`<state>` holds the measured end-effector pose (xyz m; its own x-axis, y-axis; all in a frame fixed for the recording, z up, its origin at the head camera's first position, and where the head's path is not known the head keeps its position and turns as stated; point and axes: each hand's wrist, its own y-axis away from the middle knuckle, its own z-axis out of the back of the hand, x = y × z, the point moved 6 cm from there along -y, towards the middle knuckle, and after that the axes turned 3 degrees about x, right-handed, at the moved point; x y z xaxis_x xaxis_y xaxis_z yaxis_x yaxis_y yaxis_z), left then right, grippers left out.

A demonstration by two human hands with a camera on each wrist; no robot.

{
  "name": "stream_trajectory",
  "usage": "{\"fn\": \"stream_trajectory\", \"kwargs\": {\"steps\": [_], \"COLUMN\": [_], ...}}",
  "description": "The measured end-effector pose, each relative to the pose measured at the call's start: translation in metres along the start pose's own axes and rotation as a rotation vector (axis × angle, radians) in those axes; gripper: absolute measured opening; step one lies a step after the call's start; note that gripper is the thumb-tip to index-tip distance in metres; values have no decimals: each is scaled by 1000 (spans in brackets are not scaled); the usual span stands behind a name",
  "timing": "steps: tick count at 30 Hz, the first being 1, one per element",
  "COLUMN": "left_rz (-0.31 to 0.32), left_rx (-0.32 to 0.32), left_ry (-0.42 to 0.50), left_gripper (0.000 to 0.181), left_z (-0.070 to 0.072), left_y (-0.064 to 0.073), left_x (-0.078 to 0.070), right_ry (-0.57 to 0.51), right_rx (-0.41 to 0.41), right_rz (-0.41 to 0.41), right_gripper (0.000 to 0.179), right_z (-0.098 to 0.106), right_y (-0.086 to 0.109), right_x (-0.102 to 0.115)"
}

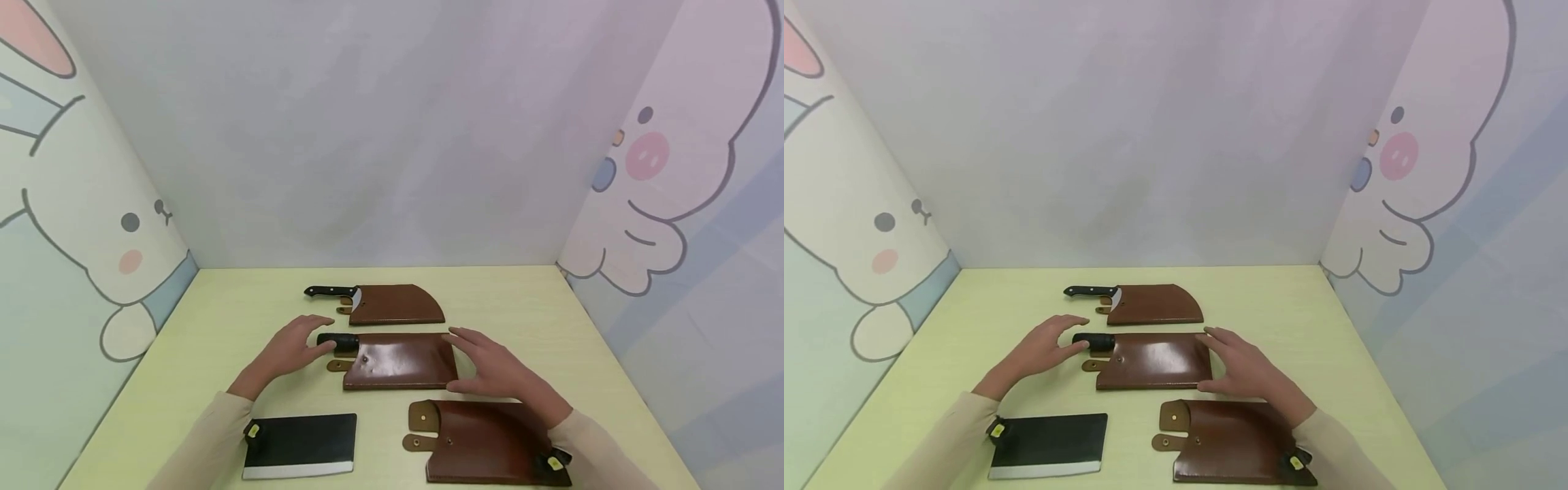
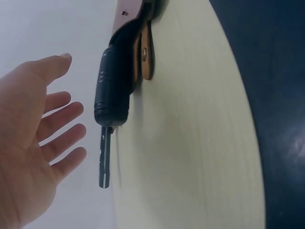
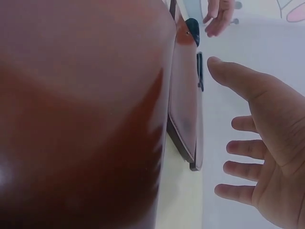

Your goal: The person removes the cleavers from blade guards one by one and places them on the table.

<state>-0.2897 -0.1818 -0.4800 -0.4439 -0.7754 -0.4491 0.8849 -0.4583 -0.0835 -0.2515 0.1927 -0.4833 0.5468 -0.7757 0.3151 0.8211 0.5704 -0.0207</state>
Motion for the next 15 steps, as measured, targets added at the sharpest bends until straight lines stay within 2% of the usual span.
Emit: {"fn": "stream_trajectory", "kwargs": {"steps": [9,15], "left_rz": [33,37], "left_rx": [95,113], "left_ry": [42,41], "left_gripper": [58,57], "left_z": [-20,-26], "left_y": [-13,-15], "left_x": [11,13], "right_ry": [-22,-74], "right_rx": [79,144], "right_rz": [13,16], "right_gripper": [95,101], "right_z": [-15,-26], "right_y": [-17,-24], "right_x": [-1,-1]}}
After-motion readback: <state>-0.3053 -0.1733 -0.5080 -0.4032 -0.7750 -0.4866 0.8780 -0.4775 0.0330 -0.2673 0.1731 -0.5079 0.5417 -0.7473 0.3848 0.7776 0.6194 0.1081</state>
